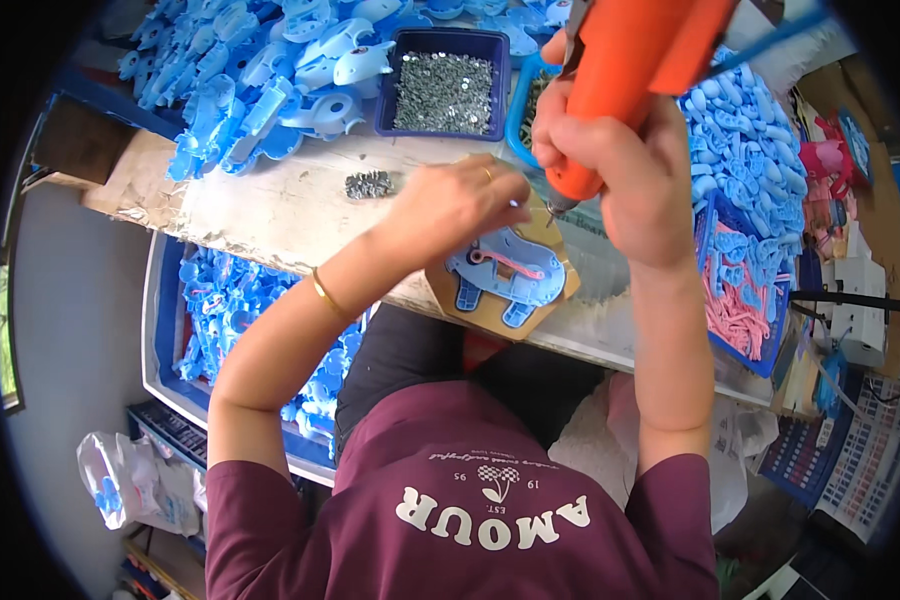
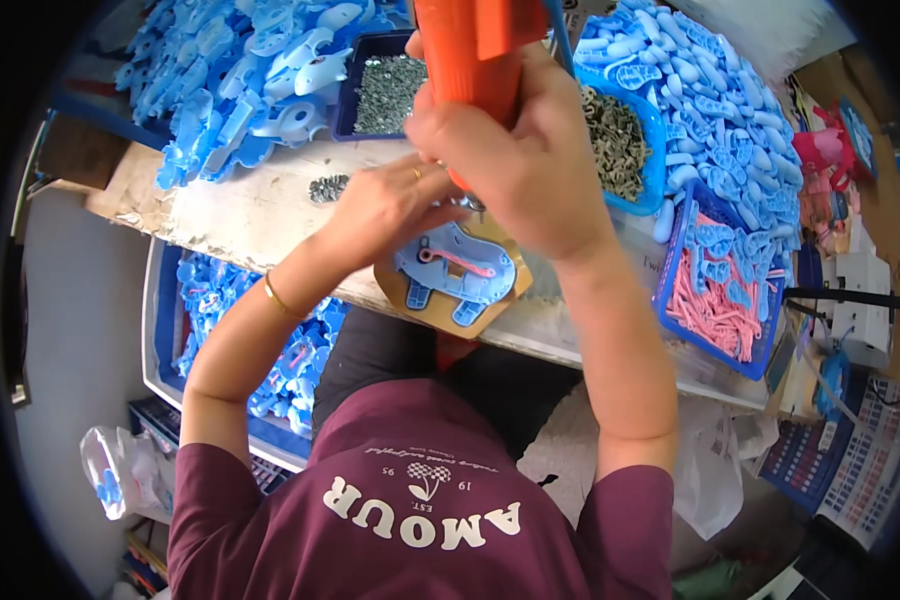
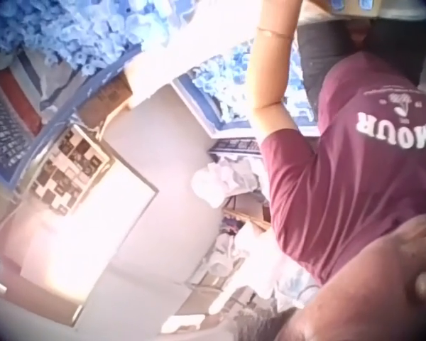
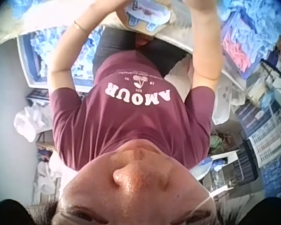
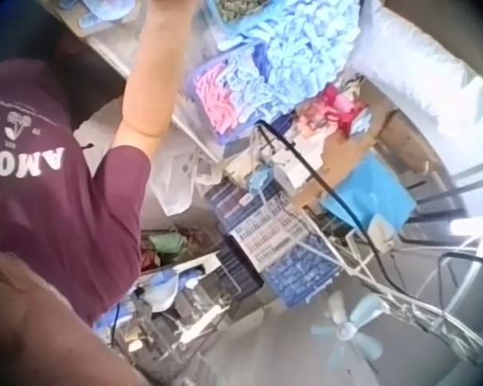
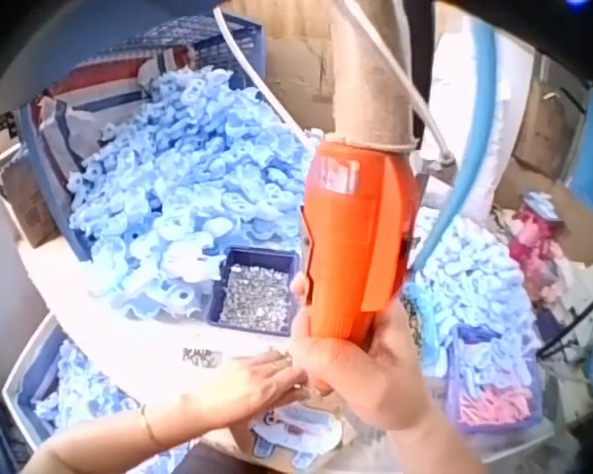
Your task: Assembling plastic toy hippos by placing eyes and components and securing them with a pneumatic screwdriver.
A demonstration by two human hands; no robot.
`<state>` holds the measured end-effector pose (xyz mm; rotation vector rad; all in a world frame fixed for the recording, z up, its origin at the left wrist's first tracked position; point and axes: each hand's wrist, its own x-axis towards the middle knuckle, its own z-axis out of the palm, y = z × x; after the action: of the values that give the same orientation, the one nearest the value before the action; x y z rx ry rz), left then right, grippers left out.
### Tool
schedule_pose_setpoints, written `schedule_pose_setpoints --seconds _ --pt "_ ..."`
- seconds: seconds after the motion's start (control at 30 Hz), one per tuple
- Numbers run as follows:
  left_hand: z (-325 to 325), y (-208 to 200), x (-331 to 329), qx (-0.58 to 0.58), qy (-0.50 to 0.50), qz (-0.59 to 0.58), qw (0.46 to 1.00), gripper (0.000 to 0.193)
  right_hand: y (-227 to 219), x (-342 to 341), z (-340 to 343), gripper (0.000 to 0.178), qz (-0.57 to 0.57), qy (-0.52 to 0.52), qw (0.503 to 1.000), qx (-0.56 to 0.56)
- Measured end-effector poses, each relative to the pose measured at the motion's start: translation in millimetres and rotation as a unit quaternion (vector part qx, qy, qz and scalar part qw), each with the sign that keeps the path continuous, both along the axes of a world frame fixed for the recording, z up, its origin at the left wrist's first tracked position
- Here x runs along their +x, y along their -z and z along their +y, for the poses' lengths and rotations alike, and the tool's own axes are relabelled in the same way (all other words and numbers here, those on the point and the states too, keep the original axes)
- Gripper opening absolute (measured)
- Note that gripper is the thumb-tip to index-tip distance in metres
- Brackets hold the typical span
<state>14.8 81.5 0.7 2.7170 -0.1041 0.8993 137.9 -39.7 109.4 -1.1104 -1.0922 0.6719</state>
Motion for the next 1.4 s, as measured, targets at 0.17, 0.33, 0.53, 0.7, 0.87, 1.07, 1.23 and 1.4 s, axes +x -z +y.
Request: schedule_pose_setpoints --seconds 0.17,0.33,0.53,0.7,0.87,1.07,1.23,1.4 --pt "-28.9 -1.5 -7.3 -0.077 0.029 0.004 0.997 0.021 8.8 -9.1 -7.0 0.032 0.0 0.049 0.999 0.021" --pt "-35.6 6.4 -8.2 -0.082 0.019 0.012 0.996 0.021 17.7 -9.7 -7.2 0.023 0.073 0.046 0.995 0.054" --pt "-46.7 7.1 -14.0 -0.14 0.016 0.06 0.988 0.021 18.8 -8.2 -14.1 0.024 0.074 0.026 0.996 0.044" --pt "-50.0 10.8 -18.6 -0.125 0.016 0.074 0.989 0.029 20.0 -12.7 -18.6 0.031 0.012 0.035 0.999 -0.001" --pt "-49.8 0.1 -26.9 -0.067 0.016 0.068 0.995 0.06 47.5 -9.4 -31.9 0.032 0.01 0.052 0.998 -0.022" --pt "-56.3 11.8 -30.1 -0.006 -0.001 0.109 0.994 0.056 62.9 -11.9 -31.9 0.03 0.052 0.065 0.996 -0.015" --pt "-56.8 18.4 -31.9 -0.023 0.002 0.144 0.989 0.049 69.9 -12.1 -33.7 0.022 0.064 0.062 0.996 -0.011" --pt "-57.8 20.4 -31.9 -0.001 -0.005 0.122 0.992 0.044 79.7 -15.3 -36.5 0.018 0.034 0.108 0.994 -0.008"
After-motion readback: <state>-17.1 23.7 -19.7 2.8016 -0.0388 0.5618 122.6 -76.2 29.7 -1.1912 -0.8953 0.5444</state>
